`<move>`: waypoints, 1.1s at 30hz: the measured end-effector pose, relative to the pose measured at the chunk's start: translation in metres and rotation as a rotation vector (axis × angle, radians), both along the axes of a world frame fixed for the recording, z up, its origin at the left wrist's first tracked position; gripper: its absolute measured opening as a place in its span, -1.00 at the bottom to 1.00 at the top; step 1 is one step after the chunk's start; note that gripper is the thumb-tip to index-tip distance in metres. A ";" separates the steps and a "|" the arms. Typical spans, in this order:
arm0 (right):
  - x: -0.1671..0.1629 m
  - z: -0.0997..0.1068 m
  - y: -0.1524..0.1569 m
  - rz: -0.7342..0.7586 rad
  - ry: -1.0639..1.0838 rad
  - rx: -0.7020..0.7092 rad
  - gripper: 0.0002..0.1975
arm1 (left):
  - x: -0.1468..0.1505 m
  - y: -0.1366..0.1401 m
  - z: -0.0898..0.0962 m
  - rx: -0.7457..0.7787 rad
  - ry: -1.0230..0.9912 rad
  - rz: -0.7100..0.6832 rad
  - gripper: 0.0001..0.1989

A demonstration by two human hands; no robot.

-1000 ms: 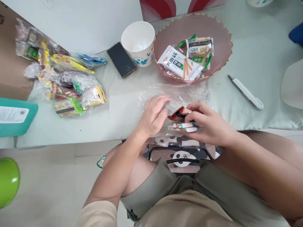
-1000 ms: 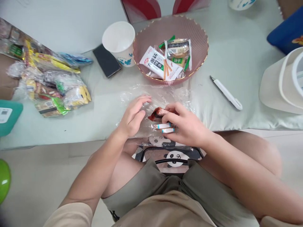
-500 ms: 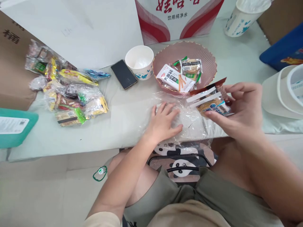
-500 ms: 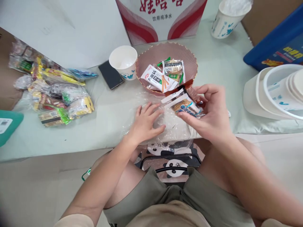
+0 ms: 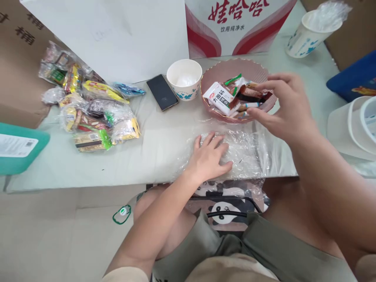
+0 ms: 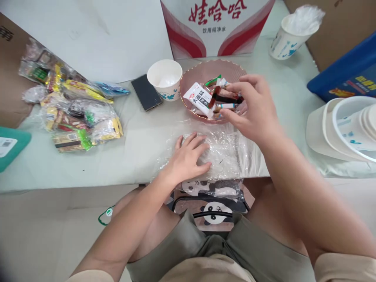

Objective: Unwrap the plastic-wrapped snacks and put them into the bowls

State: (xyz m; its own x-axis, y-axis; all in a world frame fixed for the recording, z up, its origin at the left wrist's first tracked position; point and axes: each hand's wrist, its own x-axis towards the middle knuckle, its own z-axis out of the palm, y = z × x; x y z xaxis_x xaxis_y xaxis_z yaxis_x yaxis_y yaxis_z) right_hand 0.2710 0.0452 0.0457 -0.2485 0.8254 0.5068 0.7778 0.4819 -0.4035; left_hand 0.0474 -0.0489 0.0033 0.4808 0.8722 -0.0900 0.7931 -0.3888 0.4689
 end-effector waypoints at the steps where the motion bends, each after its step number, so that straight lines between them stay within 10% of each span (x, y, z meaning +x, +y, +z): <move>1: 0.000 -0.004 -0.003 -0.022 0.012 0.035 -0.61 | 0.000 0.000 -0.001 0.007 -0.001 0.001 -0.53; 5: 0.001 -0.012 -0.013 -0.050 -0.029 0.048 -0.88 | 0.001 0.000 -0.002 0.020 0.008 0.002 -0.54; 15: -0.013 0.002 -0.012 0.177 -0.104 -0.082 -0.70 | 0.003 0.002 0.003 -0.014 0.036 -0.012 -0.52; 20: 0.014 0.009 -0.029 -0.030 0.094 0.047 -0.90 | 0.000 0.002 0.003 -0.033 0.025 -0.014 -0.51; 27: 0.037 -0.030 -0.052 -0.017 -0.014 -0.211 -0.59 | 0.001 0.002 0.005 -0.030 0.028 -0.013 -0.51; 33: 0.032 -0.045 -0.055 -0.111 0.264 -0.365 -0.83 | -0.003 0.005 0.004 -0.006 0.045 0.026 -0.47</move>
